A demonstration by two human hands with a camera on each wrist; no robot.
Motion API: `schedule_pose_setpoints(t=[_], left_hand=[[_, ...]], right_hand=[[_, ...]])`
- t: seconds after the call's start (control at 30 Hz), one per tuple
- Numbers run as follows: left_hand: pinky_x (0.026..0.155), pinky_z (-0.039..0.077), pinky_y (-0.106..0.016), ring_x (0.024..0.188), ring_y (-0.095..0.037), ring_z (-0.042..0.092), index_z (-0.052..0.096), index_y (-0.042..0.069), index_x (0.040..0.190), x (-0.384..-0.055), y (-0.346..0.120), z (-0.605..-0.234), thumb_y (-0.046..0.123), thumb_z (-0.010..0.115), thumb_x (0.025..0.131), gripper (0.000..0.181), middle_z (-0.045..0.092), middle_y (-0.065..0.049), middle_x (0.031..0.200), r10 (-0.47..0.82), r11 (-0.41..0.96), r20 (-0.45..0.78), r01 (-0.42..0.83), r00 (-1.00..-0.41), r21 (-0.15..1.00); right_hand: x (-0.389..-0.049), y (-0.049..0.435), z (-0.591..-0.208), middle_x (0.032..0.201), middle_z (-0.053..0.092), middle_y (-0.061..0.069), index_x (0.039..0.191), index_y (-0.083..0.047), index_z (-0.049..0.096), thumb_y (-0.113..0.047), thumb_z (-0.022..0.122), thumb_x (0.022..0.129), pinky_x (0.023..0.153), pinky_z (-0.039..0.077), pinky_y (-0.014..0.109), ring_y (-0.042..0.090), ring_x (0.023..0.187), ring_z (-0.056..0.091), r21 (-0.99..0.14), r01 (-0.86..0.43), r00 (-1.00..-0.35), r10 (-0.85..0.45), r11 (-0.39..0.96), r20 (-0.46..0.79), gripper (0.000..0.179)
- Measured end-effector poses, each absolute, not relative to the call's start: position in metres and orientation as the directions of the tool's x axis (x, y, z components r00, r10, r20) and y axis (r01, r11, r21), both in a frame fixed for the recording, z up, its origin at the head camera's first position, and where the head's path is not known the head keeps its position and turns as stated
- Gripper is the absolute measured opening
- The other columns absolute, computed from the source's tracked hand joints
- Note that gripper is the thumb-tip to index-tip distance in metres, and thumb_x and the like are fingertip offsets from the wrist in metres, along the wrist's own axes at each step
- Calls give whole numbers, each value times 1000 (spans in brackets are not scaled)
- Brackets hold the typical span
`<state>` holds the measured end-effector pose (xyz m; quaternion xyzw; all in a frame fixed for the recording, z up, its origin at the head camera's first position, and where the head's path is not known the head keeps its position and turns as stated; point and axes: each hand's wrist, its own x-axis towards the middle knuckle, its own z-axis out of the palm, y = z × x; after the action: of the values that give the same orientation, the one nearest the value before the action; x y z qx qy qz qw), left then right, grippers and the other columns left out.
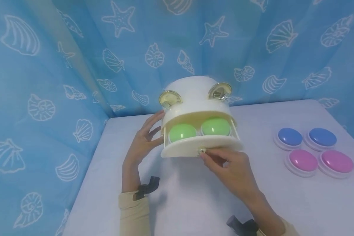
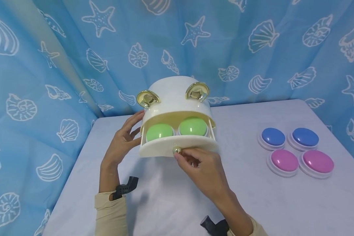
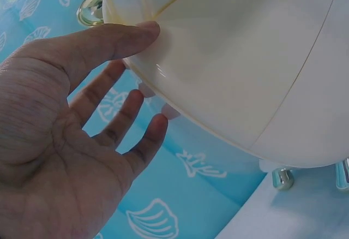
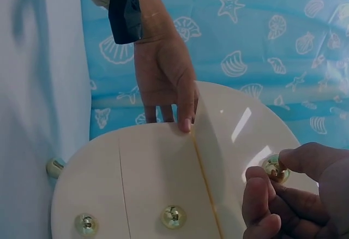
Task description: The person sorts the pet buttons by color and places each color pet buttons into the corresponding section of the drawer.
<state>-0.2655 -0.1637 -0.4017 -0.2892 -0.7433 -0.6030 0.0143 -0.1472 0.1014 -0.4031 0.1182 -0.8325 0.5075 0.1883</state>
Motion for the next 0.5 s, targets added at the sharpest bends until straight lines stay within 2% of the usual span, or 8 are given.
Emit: schedule_pose_setpoints(t=[0.23, 0.5], left_hand=[[115, 31, -56, 147, -12, 25, 43, 12, 152, -267, -164, -403, -5, 72, 87, 73, 34, 4, 158, 408, 98, 371, 444, -834, 891], [115, 31, -54, 148, -13, 24, 44, 10, 152, -266, -164, -403, -7, 72, 86, 74, 34, 3, 159, 407, 95, 370, 442, -835, 892]], right_hand=[[-152, 100, -405, 83, 69, -16, 100, -15, 79, -15, 80, 86, 62, 55, 25, 12, 70, 60, -806, -393, -897, 10, 443, 442, 14], [-158, 100, -404, 82, 71, -14, 99, -15, 79, -19, 80, 87, 62, 54, 24, 10, 70, 61, -796, -394, -891, 23, 459, 454, 13]])
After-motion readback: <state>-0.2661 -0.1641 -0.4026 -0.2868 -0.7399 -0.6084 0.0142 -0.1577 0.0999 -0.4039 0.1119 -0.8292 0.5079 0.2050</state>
